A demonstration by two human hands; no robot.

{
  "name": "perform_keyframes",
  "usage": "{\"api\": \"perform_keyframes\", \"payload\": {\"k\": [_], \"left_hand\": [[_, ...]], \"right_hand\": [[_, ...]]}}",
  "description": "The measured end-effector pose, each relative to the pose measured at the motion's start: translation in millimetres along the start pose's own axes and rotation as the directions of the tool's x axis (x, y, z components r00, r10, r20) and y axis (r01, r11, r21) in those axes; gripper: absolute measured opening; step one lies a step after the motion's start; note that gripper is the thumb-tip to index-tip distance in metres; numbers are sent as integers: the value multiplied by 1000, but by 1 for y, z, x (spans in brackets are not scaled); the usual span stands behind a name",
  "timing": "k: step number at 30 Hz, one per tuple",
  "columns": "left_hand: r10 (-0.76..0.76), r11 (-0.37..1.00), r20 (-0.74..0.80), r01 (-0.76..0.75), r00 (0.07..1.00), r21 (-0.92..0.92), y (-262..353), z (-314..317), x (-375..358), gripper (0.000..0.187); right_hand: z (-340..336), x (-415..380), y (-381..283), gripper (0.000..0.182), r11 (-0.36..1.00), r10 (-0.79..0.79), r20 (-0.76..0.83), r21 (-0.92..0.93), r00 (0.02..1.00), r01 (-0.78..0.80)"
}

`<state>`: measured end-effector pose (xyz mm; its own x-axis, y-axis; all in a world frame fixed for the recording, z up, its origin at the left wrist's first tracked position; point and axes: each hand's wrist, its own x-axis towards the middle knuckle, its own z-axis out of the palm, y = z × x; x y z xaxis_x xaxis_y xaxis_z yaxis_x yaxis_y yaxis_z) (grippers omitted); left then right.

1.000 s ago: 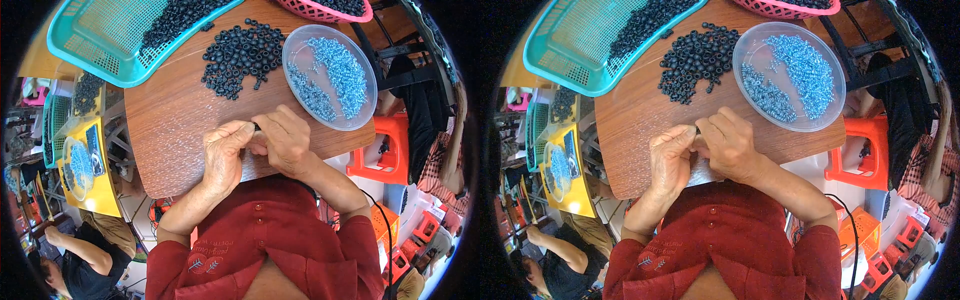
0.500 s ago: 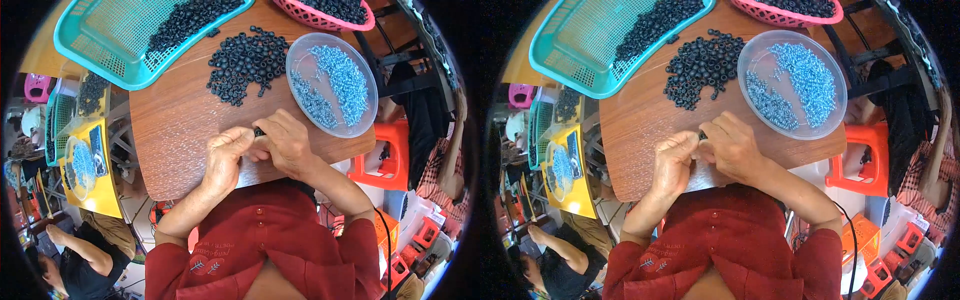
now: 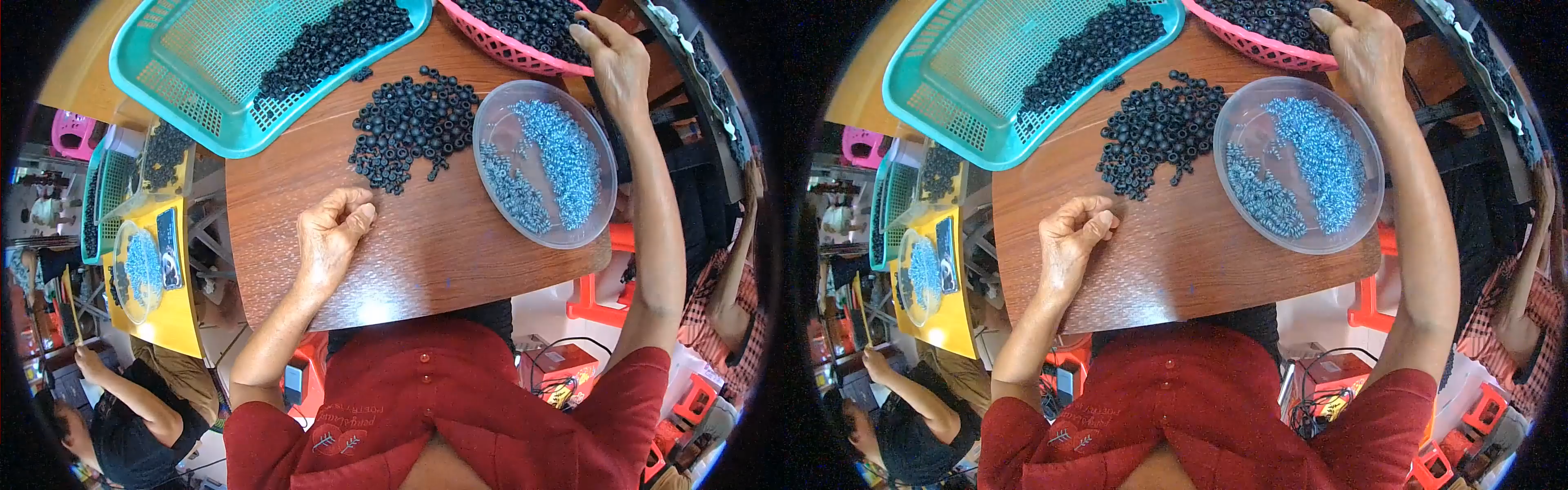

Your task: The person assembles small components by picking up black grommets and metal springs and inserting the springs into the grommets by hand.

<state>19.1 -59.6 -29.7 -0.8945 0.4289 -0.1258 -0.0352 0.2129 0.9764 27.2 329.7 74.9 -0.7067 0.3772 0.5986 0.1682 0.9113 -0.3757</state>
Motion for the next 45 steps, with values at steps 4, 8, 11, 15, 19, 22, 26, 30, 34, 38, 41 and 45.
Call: {"api": "perform_keyframes", "payload": {"k": [4, 8, 11, 15, 19, 22, 26, 30, 34, 38, 41, 45], "left_hand": [[331, 875, -28, -295, 943, 383, 13, 8, 16, 17], [474, 688, 81, -426, 877, 587, 28, 26, 41, 23], [594, 457, 189, -522, 782, 720, 27, 40, 58, 21], [573, 351, 262, -522, 776, 777, 20, 55, 68, 24], [552, 303, 299, -521, 778, 798, 16, 60, 73, 21], [512, 240, 357, -528, 782, 814, 18, 65, 75, 17], [560, 236, 354, -553, 749, 799, 33, 60, 69, 18], [283, 875, 201, -338, 938, 346, 51, 41, 42, 19], [-57, 950, 313, 148, 948, -275, 52, 29, 18, 21], [-78, 833, 362, 261, 929, -488, 43, 28, 3, 22], [-63, 776, 394, 293, 917, -558, 38, 29, -3, 23], [-91, 712, 384, 330, 919, -620, 35, 29, -10, 22]], "right_hand": [[32, 42, 57, 59, 961, -138, 90, -230, 986, 155], [14, 26, -8, 41, 974, 37, 92, -225, 995, -15], [25, 14, 8, 38, 994, -7, 62, -110, 998, 14], [19, -28, -9, 25, 976, -216, -18, -19, 976, 216], [7, -56, -35, 23, 965, -255, 24, 70, 967, 253], [4, -72, -48, 20, 949, -281, 32, 155, 959, 273], [-2, -95, -66, 18, 923, -322, 29, 230, 946, 307], [-4, -127, -85, 17, 888, -270, 89, 409, 959, 212], [8, -156, -106, 22, 814, -206, 126, 572, 970, 99], [15, -170, -127, 23, 744, -167, 140, 668, 976, 31], [14, -174, -135, 25, 749, -190, 131, 660, 973, 57], [12, -177, -140, 29, 809, -234, 67, 567, 970, 156]]}}
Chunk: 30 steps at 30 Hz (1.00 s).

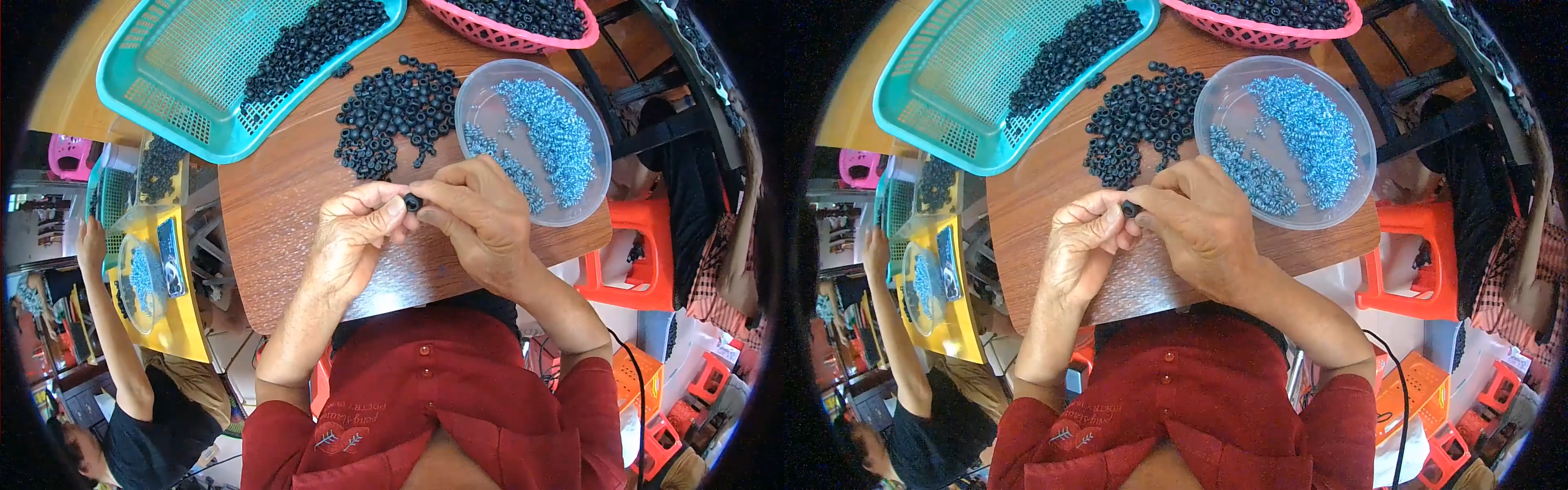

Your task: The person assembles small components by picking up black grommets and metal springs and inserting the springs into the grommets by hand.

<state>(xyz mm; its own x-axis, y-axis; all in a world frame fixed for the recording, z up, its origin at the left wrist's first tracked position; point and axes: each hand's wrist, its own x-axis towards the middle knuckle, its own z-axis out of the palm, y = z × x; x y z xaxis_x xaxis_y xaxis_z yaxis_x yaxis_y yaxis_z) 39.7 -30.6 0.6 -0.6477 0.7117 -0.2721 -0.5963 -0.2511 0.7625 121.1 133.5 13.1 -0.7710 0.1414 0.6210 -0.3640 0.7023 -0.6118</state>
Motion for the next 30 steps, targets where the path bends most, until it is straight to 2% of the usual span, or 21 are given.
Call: {"api": "perform_keyframes", "payload": {"k": [7, 10, 14, 19, 22, 24, 25, 27, 30], "left_hand": [[53, 998, -35, -52, 998, 26, -5, 6, -7, 21], [15, 999, -15, -15, 1000, -29, -8, 1, -6, 20], [-2, 1000, -64, 2, 998, 10, -10, 9, -7, 21], [33, 999, -58, -35, 998, -18, -13, 10, -3, 23], [29, 999, -58, -31, 998, -24, -16, 6, -3, 24], [11, 999, -74, -14, 997, -37, -15, 9, -5, 24], [-7, 999, -89, 3, 996, -48, -15, 10, -5, 24], [-35, 998, -87, 30, 996, -60, -15, 9, -7, 23], [-62, 994, -73, 56, 995, -91, -18, 8, -6, 23]], "right_hand": [[4, -6, -1, 31, 998, -39, -12, -39, 999, 38], [5, -8, 1, 30, 1000, -17, -12, -19, 1000, 17], [5, -8, 6, 29, 1000, 9, 26, 8, 1000, -10], [10, -3, 9, 28, 997, 5, 5, 77, 1000, -5], [12, -3, 8, 23, 993, 58, 12, 104, 998, -59], [15, -7, 6, 16, 899, 324, 31, 299, 945, -318], [16, -7, 6, 16, 899, 325, 33, 300, 945, -319], [17, -8, 5, 12, 817, 437, 62, 391, 897, -424], [18, -8, 7, 9, 828, 438, 82, 352, 895, -437]]}}
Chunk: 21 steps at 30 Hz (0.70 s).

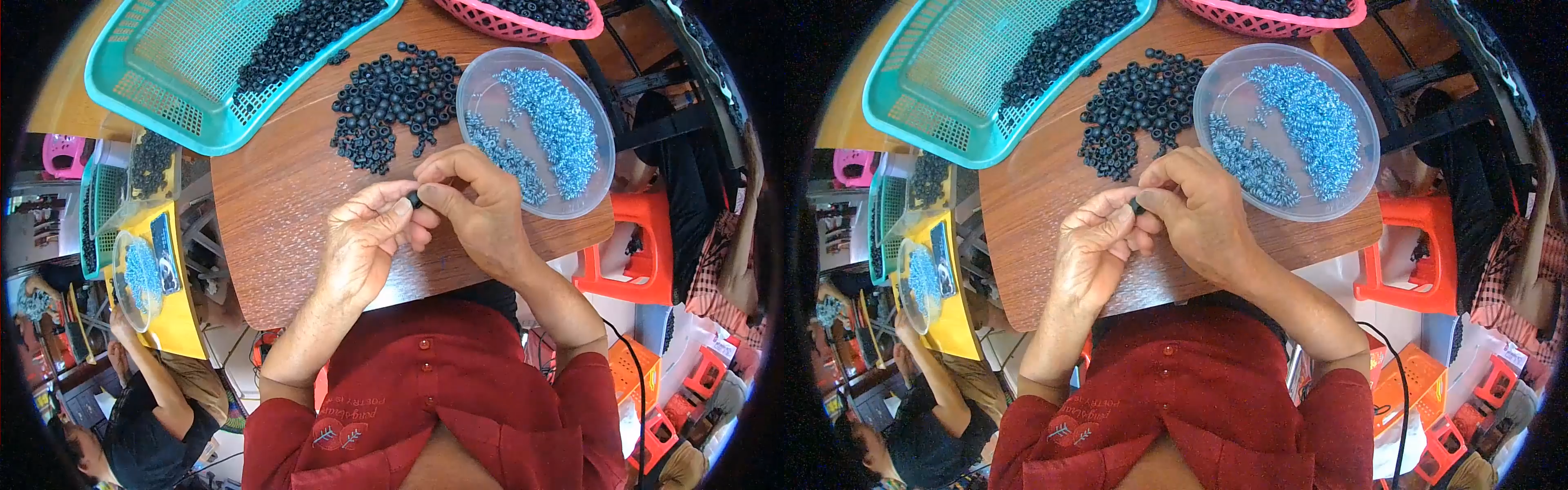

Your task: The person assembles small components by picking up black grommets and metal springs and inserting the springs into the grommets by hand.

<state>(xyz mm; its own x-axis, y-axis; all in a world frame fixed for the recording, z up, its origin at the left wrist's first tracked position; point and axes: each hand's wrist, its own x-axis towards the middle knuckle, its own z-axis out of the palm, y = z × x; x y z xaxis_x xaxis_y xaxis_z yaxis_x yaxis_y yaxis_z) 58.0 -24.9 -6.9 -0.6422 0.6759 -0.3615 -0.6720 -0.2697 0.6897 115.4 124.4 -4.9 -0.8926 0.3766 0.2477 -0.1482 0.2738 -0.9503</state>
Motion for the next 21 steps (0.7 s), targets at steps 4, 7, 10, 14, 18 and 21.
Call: {"api": "perform_keyframes", "payload": {"k": [4, 7, 10, 14, 18, 21], "left_hand": [[19, 1000, 7, -19, 1000, -13, -3, 1, 2, 23], [-20, 997, 46, 23, 999, -76, -4, -6, 3, 24], [3, 994, -12, -4, 1000, -108, -6, -8, 4, 24], [16, 995, 7, -15, 1000, -100, -8, -7, 5, 24], [44, 995, -19, -45, 999, -88, -9, -4, 5, 23], [12, 999, -24, -13, 1000, -52, -7, -2, 6, 21]], "right_hand": [[3, 0, 2, 9, 997, 79, -9, 25, 997, -79], [2, 1, 1, 8, 999, 49, 15, 1, 999, -49], [5, 0, 0, 7, 993, 67, 28, 92, 997, -70], [5, 1, 2, 8, 999, -31, 9, -20, 999, 31], [4, 3, 3, 9, 983, -115, 5, -141, 993, 115], [-5, 6, 5, 8, 974, -132, 53, -181, 990, 139]]}}
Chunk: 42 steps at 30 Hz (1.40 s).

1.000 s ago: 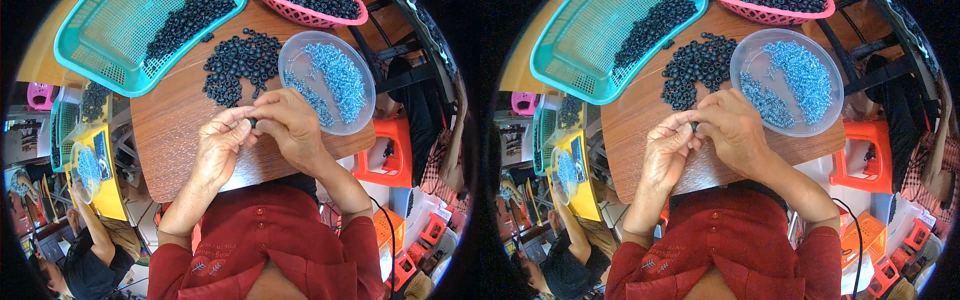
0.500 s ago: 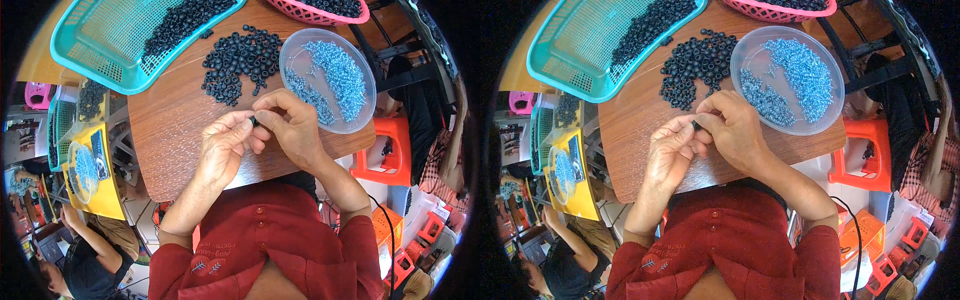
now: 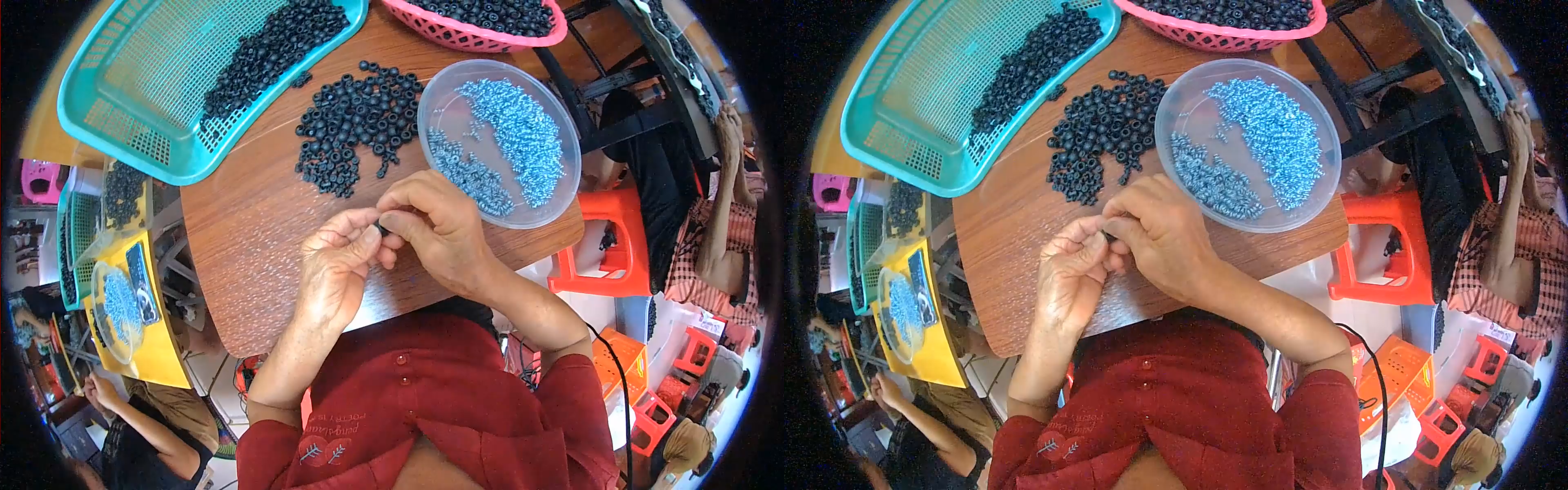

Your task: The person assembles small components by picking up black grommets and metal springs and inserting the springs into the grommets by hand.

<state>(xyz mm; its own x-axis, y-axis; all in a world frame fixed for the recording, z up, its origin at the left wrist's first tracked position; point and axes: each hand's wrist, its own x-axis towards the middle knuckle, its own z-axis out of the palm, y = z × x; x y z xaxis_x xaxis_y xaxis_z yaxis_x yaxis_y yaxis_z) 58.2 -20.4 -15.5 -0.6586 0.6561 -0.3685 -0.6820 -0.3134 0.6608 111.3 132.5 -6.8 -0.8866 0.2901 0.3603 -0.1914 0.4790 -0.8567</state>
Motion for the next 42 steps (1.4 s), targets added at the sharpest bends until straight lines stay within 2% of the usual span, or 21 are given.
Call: {"api": "perform_keyframes", "payload": {"k": [3, 5, 6, 8, 9, 11, 13, 15, 18, 23, 26, 27, 29, 30, 32, 35, 39, 42], "left_hand": [[-30, 999, 39, 29, 999, 42, -1, -7, 1, 20], [-33, 999, 26, 32, 999, 33, -2, -8, 2, 19], [-40, 998, 5, 39, 999, 40, -3, -8, 2, 19], [-43, 998, -10, 43, 999, 46, -4, -9, 6, 20], [-53, 997, 12, 52, 999, 64, -6, -11, 8, 19], [-62, 995, 28, 60, 998, 83, -7, -14, 9, 19], [-79, 995, 24, 78, 997, 62, -6, -15, 10, 19], [-81, 995, 26, 80, 996, 51, -6, -17, 10, 19], [-88, 995, 38, 87, 995, 43, -6, -17, 12, 18], [-95, 995, 42, 93, 995, 42, -4, -17, 12, 19], [-82, 996, 38, 80, 996, 46, -6, -18, 12, 19], [-83, 996, 30, 82, 996, 46, -6, -18, 11, 19], [-55, 997, 15, 54, 998, 58, -5, -14, 10, 19], [-55, 997, 12, 54, 998, 58, -5, -13, 9, 19], [11, 994, 21, -13, 1000, 104, -5, -10, 7, 19], [97, 983, 9, -97, 995, 157, -8, -7, 0, 19], [183, 961, 20, -183, 983, 208, -7, -6, -7, 19], [252, 929, 23, -249, 967, 275, -9, -6, -9, 19]], "right_hand": [[-29, 12, 10, 9, 995, -20, 7, -97, 1000, 21], [-54, 26, 21, 12, 941, -70, -81, -336, 994, 39], [-62, 34, 29, 12, 940, -71, -79, -339, 994, 40], [-75, 52, 45, 15, 885, 39, -39, -464, 998, -53], [-75, 60, 54, 15, 883, 36, -37, -466, 999, -49], [-71, 74, 72, 14, 730, -83, 48, -678, 995, 93], [-65, 86, 84, 14, 696, -88, 76, -708, 993, 116], [-59, 93, 94, 11, 616, -25, 176, -773, 984, 154], [-53, 96, 101, 10, 596, -15, 205, -784, 979, 174], [-58, 94, 94, 9, 607, 1, 219, -776, 976, 173], [-64, 79, 56, 12, 757, -113, 172, -623, 979, 197], [-62, 70, 42, 12, 761, -111, 175, -618, 978, 196], [-52, 49, 14, 9, 928, -65, 192, -350, 979, 130], [-46, 40, 7, 9, 929, -65, 193, -347, 979, 130], [-34, 24, -3, 8, 980, -9, 290, -186, 957, 65], [-26, 13, -9, 9, 996, -2, 372, -82, 928, 35], [-22, 11, -13, 8, 998, 67, 385, -36, 920, -57], [-21, 9, -14, 7, 996, 65, 386, -77, 920, -38]]}}
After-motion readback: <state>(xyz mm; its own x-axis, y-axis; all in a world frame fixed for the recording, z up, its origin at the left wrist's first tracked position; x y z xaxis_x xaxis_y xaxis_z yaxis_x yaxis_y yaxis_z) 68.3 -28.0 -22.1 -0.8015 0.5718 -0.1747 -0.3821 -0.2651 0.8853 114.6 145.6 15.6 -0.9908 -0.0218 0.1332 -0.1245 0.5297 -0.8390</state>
